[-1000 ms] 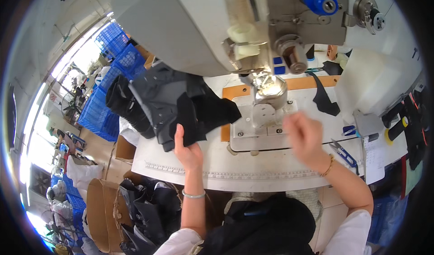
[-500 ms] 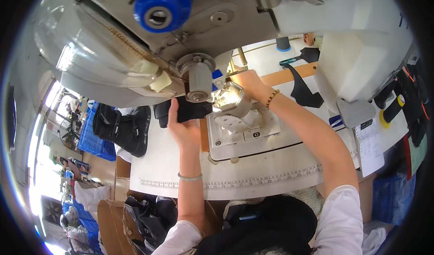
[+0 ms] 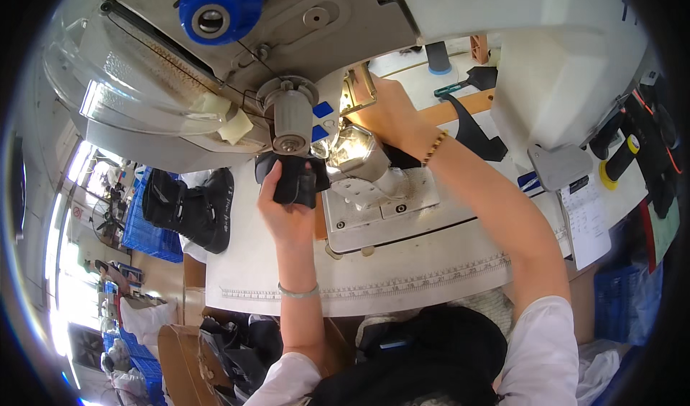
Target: The person positions shoe upper components under a sewing machine, stitches them together while guiding the material by hand, and trims excess thread using thread snips.
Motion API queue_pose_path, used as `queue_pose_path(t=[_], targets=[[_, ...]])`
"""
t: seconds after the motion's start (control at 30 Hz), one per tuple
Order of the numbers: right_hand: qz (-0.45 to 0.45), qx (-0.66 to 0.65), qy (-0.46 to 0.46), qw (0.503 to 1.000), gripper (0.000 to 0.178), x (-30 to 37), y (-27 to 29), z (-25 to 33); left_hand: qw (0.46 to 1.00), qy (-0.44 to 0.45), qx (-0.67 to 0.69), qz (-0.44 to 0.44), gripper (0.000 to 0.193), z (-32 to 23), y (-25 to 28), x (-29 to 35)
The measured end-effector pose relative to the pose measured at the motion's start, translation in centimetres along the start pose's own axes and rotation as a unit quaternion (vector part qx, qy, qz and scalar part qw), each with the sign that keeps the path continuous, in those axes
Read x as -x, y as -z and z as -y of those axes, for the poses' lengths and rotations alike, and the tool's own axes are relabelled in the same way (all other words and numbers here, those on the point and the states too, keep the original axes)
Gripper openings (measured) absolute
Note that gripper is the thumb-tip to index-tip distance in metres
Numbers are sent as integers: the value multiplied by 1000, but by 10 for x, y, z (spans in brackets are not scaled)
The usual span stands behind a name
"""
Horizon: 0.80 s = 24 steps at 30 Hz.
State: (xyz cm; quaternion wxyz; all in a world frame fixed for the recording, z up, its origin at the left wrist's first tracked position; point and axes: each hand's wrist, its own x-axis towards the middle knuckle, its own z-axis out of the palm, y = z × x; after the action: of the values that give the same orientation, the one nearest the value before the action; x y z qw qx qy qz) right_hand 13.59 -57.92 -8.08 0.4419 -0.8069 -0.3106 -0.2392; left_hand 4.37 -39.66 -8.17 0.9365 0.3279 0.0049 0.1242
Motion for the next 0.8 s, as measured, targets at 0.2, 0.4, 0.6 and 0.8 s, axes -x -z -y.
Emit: queue_pose_path(t=[0.2,0.4,0.6,0.8], targets=[[-34,173,26,984,33,17,31,33,995,103,-5,-16,20,-9,13,-1],[-54,134,-2,989,38,28,28,38,991,131,-20,-10,20,-13,9,-2],[-140,47,104,984,17,33,20,30,990,134,-9,-38,23,-12,-2,20],[-67,10,59,996,15,37,28,33,996,86,-8,-34,28,-3,-13,48]])
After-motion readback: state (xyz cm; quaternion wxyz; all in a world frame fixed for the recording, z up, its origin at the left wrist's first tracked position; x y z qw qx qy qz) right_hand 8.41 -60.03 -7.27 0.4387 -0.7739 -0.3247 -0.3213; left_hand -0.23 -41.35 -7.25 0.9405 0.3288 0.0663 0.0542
